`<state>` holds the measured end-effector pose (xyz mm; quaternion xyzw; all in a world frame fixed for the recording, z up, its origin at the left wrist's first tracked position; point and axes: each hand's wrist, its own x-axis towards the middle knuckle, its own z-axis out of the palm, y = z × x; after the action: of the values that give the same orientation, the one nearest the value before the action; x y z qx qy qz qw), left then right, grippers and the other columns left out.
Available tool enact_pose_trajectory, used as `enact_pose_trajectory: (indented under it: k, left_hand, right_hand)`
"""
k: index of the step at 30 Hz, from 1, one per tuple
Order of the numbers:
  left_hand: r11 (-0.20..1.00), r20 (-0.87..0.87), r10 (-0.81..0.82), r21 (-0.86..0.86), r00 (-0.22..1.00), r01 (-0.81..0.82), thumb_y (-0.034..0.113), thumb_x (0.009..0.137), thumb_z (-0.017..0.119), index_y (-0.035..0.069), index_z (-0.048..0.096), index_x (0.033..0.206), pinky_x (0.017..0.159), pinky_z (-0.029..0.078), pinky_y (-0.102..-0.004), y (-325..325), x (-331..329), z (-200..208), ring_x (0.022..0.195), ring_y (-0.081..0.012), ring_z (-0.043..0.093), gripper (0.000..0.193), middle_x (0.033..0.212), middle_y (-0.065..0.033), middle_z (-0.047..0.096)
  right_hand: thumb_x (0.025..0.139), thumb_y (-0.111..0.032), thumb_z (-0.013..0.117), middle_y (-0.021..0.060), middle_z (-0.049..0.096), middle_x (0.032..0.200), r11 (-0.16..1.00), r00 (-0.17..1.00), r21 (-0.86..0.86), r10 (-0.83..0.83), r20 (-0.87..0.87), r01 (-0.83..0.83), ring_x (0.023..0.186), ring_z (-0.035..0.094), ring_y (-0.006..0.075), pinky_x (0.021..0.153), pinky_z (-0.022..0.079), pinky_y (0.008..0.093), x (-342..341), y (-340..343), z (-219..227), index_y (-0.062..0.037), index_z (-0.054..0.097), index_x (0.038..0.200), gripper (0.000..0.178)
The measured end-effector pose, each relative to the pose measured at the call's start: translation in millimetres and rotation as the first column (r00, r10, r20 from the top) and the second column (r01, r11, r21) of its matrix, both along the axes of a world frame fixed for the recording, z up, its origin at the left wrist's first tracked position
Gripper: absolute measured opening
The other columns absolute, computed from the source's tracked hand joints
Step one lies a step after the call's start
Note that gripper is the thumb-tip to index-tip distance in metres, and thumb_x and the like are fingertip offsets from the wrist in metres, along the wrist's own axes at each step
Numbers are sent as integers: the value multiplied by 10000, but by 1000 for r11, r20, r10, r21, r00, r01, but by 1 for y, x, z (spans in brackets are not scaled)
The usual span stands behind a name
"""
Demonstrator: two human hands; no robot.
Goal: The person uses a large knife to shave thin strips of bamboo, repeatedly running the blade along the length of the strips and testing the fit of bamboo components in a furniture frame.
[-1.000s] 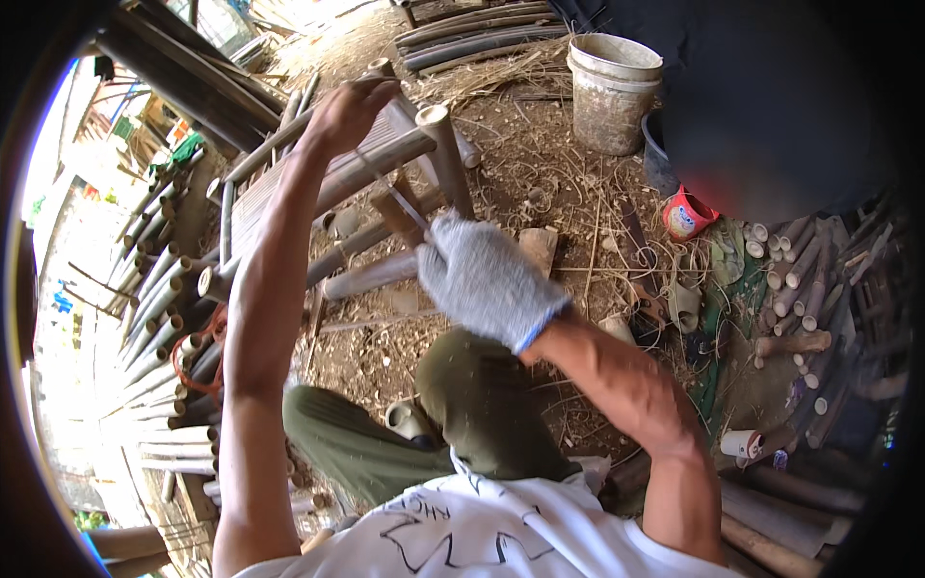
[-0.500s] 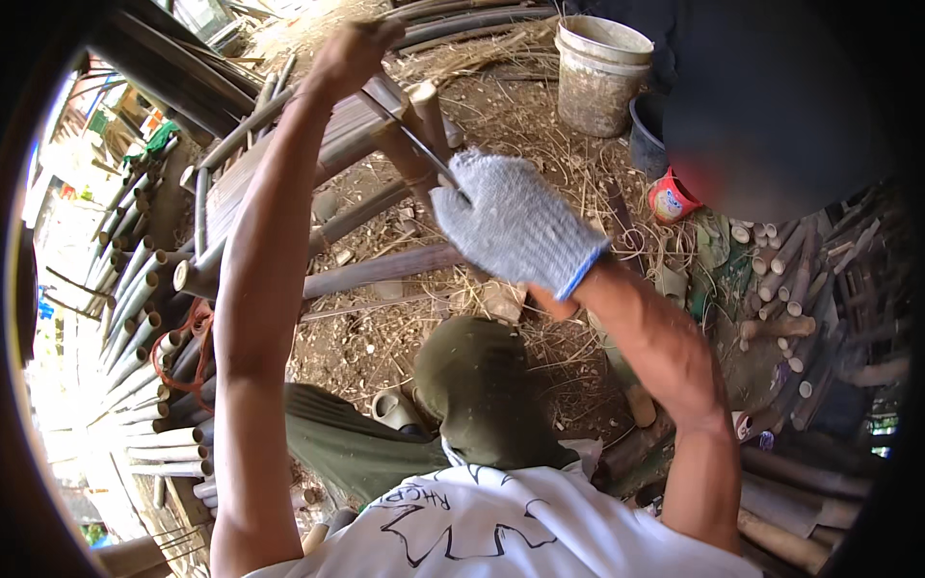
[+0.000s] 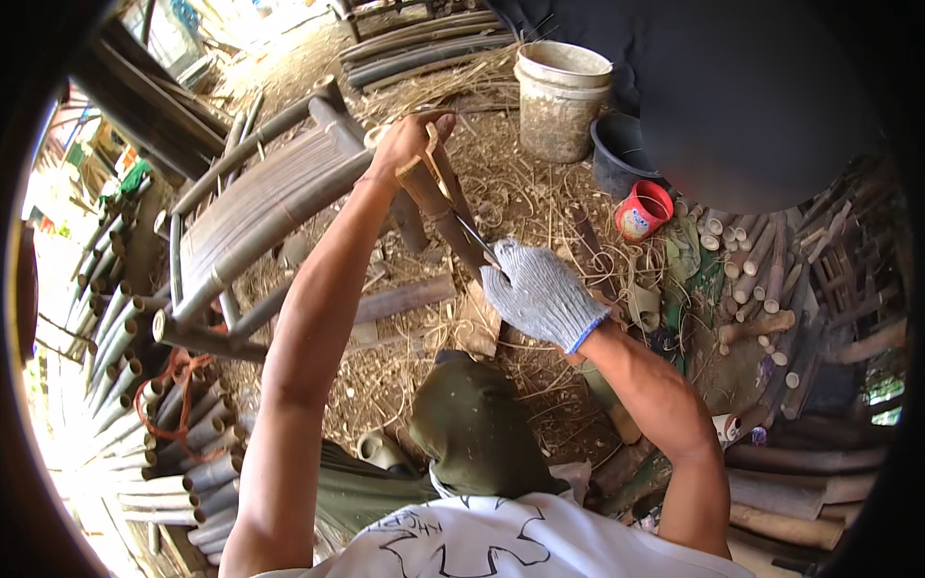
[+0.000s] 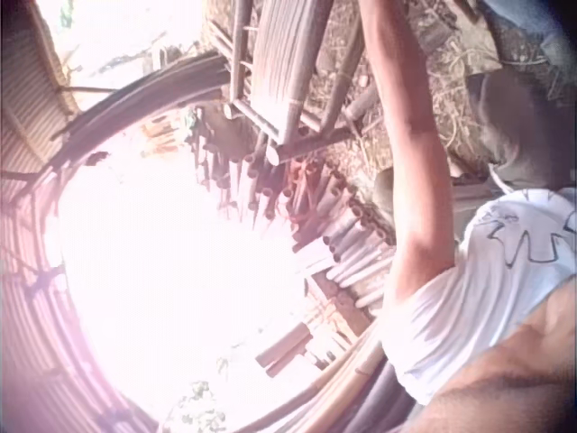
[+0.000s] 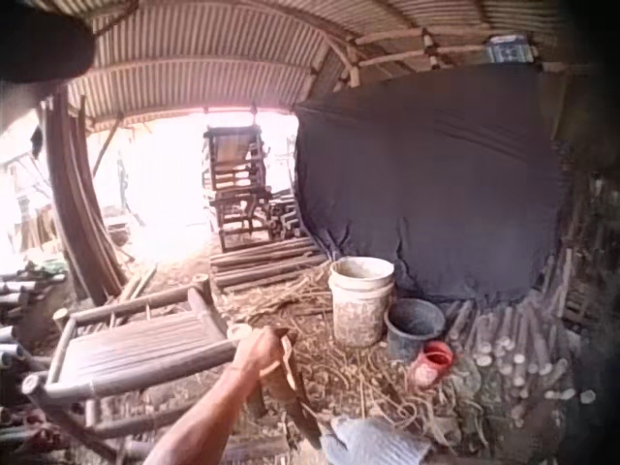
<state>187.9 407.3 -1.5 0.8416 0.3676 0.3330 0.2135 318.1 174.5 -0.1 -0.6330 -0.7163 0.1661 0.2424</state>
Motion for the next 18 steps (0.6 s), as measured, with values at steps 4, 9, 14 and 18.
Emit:
enact_pose_trajectory:
  k: [4,9,14,18]
  left_hand:
    - [913,566,-172,-214,806,346,534,993,528,-26,654,1227,969,511,-388,-4,3,66,1049,-249,672,620,1076,-143,719]
    - [980,361,-188,15,913,196,374,892,770,8,662,1144,883,551,-310,-56,42,80,942,-166,675,457,1014,-110,708]
    - [997,733,56,-82,678,6,182,824,818,-2,706,858,633,524,-272,-53,97,47,644,-101,620,219,704,-62,703]
    - [993,761,55,-108,647,42,173,837,806,-7,697,836,601,502,-261,-41,91,34,624,-85,588,210,698,-59,699]
  right_hand:
    - [947,-305,588,221,597,714,987,984,-122,-121,-132,105,667,630,382,632,522,464,24,17,5,23,569,951,329]
    - [943,-248,578,195,630,699,973,971,-108,-215,-101,204,649,677,296,637,550,429,51,44,-7,20,594,982,271]
    - [934,-221,552,285,657,854,986,932,21,-166,321,168,861,672,422,766,536,504,65,60,-30,30,623,970,262]
    - [972,-245,526,263,658,771,973,964,84,-225,142,214,752,686,378,674,534,484,42,51,-14,13,625,904,284]
